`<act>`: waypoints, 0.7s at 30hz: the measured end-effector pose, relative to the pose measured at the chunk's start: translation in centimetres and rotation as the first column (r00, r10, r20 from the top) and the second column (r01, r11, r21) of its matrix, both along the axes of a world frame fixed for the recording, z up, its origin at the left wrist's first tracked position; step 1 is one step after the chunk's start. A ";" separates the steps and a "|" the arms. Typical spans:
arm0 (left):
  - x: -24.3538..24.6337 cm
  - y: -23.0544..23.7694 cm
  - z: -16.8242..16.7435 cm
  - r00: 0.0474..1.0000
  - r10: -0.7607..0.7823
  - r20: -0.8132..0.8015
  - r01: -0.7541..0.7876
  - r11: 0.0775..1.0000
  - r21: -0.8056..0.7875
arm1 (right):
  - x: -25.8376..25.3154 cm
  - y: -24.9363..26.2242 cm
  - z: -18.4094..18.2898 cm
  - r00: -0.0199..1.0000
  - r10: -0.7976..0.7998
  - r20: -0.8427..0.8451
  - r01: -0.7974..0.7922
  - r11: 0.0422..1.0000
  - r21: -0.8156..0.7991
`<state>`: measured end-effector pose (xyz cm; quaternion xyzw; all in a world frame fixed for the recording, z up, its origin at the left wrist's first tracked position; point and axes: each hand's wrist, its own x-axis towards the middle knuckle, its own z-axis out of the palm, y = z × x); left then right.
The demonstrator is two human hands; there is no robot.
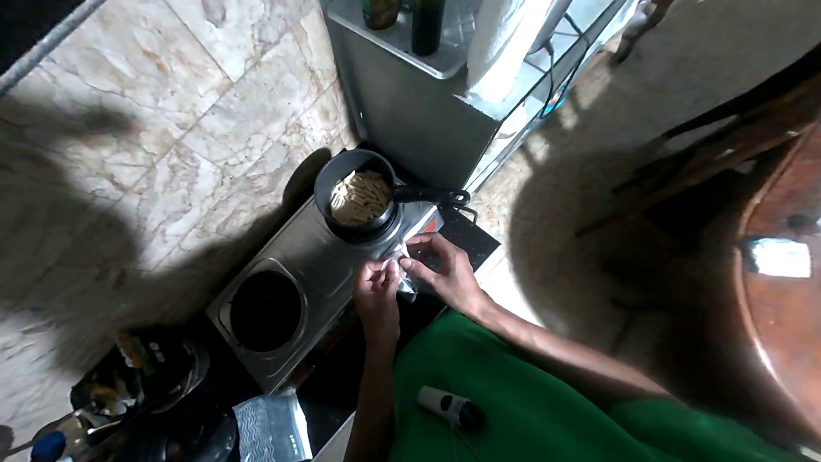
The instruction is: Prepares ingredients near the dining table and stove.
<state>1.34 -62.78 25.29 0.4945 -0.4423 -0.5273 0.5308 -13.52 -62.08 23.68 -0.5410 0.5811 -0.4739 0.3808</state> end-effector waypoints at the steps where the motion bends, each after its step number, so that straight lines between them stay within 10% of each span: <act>1: -0.1 0.1 0.0 1.000 -0.006 -0.012 0.006 1.000 0.000 | 0.0 0.0 0.0 1.000 -0.001 -0.011 0.001 1.000 -0.009; 21: 1.2 -0.6 -0.2 0.997 0.063 0.037 -0.065 0.996 0.065 | -0.6 -0.7 -1.0 0.989 0.011 0.148 -0.029 0.992 0.120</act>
